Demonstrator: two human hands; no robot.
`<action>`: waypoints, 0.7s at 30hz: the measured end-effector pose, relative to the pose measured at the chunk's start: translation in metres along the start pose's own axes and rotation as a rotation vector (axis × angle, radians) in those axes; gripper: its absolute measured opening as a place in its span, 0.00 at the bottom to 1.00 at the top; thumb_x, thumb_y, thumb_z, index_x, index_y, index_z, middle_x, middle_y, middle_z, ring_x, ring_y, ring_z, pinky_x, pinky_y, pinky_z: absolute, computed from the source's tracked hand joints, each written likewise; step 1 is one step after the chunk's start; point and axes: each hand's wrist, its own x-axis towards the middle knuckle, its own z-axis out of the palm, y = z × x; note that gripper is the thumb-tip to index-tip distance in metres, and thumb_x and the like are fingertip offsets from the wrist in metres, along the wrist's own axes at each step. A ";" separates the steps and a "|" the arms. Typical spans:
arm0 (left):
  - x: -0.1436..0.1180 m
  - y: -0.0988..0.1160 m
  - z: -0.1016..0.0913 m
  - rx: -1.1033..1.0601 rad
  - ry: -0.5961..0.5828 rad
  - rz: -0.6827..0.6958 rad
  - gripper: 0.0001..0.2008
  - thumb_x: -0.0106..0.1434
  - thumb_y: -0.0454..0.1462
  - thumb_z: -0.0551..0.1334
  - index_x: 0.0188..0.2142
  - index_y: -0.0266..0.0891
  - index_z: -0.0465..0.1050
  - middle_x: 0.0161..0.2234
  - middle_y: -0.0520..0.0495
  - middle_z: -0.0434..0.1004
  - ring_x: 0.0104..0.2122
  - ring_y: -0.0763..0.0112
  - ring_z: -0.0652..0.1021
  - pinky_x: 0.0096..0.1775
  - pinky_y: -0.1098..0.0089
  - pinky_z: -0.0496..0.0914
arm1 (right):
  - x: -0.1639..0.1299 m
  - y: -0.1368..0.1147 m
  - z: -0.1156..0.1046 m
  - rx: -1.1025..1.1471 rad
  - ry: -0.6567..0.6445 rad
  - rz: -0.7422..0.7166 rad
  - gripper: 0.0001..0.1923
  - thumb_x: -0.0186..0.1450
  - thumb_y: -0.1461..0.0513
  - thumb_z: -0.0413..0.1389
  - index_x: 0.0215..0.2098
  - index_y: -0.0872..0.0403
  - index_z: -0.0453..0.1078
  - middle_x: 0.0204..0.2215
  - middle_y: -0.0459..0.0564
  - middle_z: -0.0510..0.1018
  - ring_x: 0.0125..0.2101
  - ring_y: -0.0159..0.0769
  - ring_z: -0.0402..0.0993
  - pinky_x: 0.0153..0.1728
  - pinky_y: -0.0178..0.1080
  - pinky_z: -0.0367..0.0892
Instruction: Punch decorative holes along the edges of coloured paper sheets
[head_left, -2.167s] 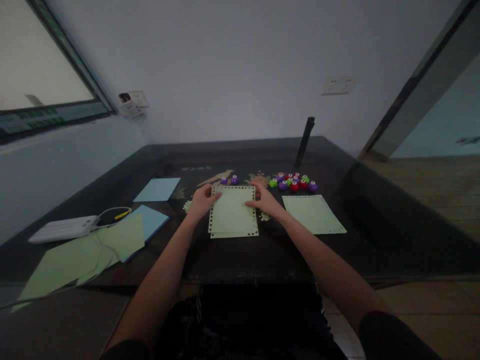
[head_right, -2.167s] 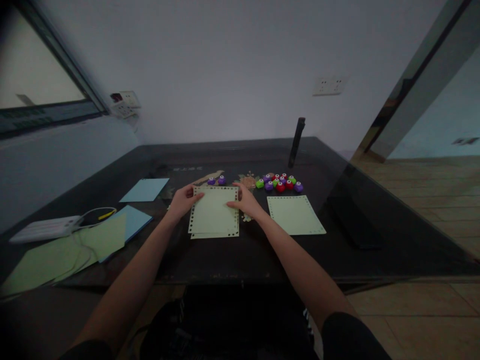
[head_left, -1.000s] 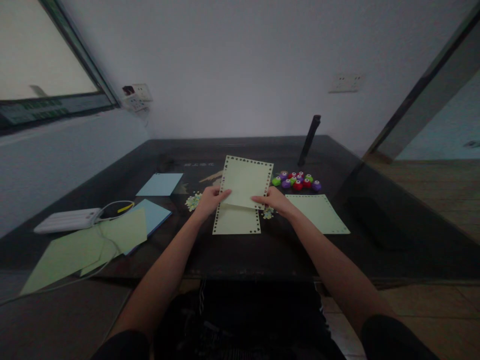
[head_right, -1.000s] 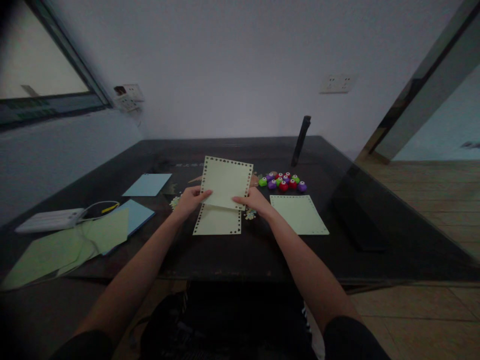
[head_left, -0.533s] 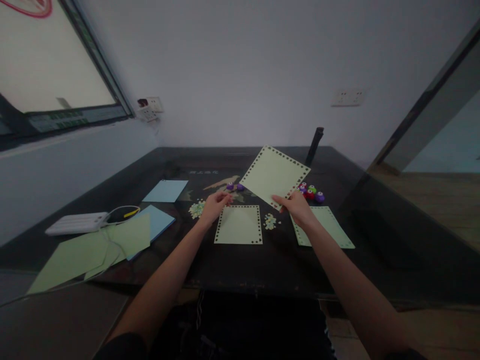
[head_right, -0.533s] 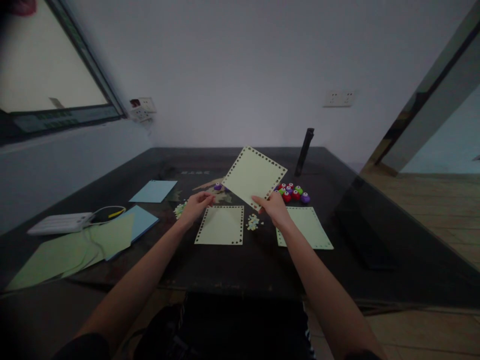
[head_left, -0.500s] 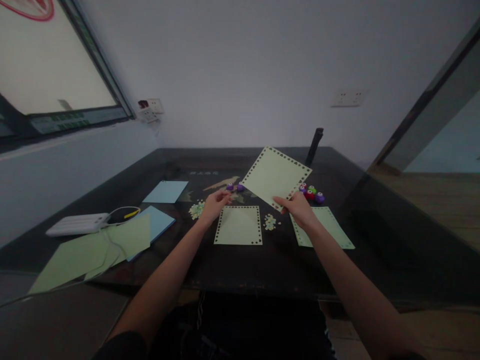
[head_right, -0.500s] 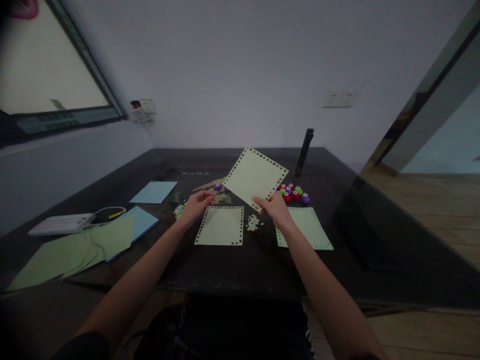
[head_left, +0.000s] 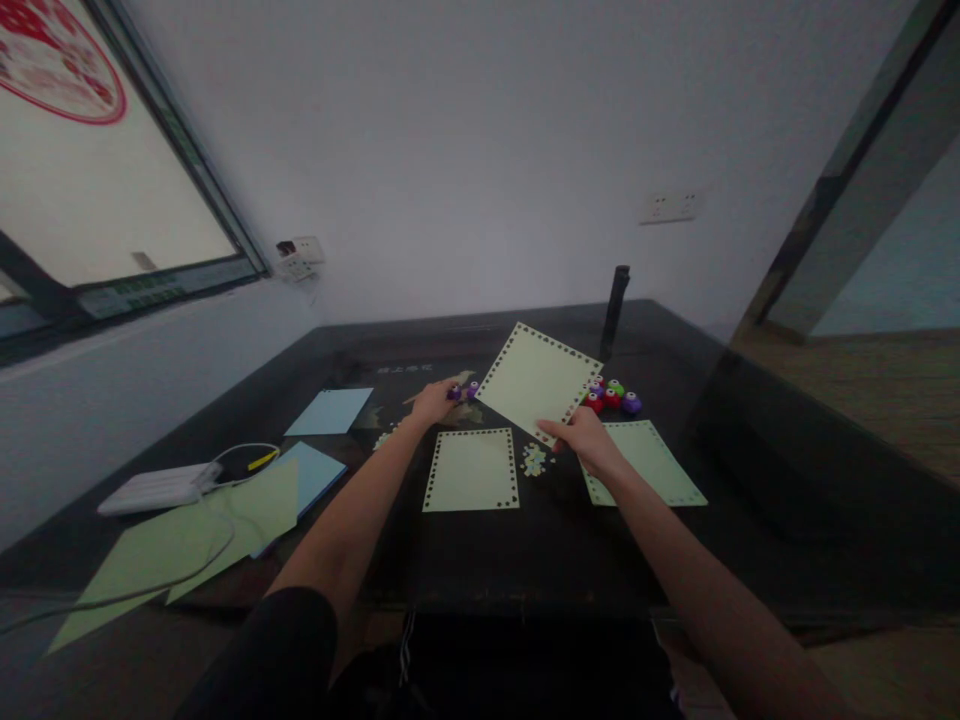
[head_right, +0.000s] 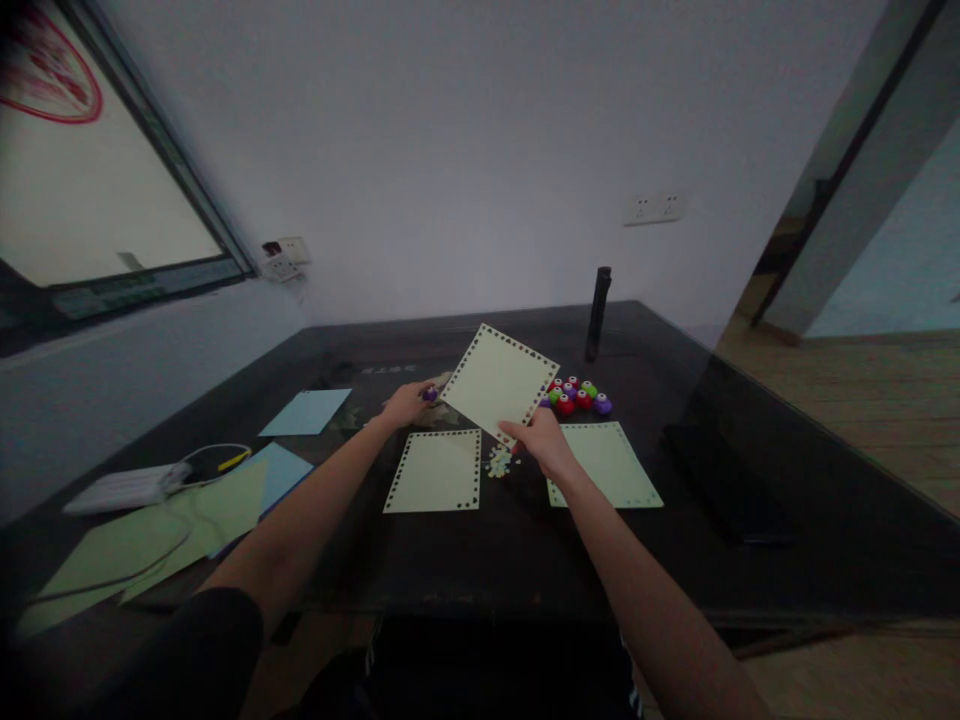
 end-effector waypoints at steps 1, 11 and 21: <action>-0.001 0.000 0.000 0.002 -0.001 -0.010 0.15 0.44 0.35 0.69 0.34 0.40 0.74 0.38 0.42 0.78 0.43 0.56 0.74 0.44 0.65 0.65 | 0.000 0.000 0.000 0.003 0.003 0.002 0.14 0.46 0.61 0.62 0.30 0.60 0.73 0.28 0.54 0.78 0.22 0.34 0.68 0.17 0.35 0.63; -0.031 0.025 -0.004 -0.385 0.094 -0.204 0.14 0.53 0.42 0.64 0.35 0.35 0.68 0.32 0.43 0.77 0.29 0.69 0.75 0.29 0.72 0.66 | -0.001 -0.001 0.003 0.063 0.031 0.010 0.13 0.45 0.60 0.63 0.27 0.59 0.72 0.24 0.51 0.77 0.20 0.32 0.67 0.16 0.34 0.62; -0.106 0.105 0.039 -1.315 -0.367 -0.331 0.16 0.49 0.34 0.69 0.39 0.37 0.73 0.31 0.48 0.75 0.29 0.77 0.75 0.36 0.73 0.69 | -0.003 0.006 0.008 0.113 0.097 -0.026 0.19 0.45 0.56 0.64 0.32 0.59 0.73 0.29 0.53 0.79 0.23 0.34 0.69 0.17 0.34 0.64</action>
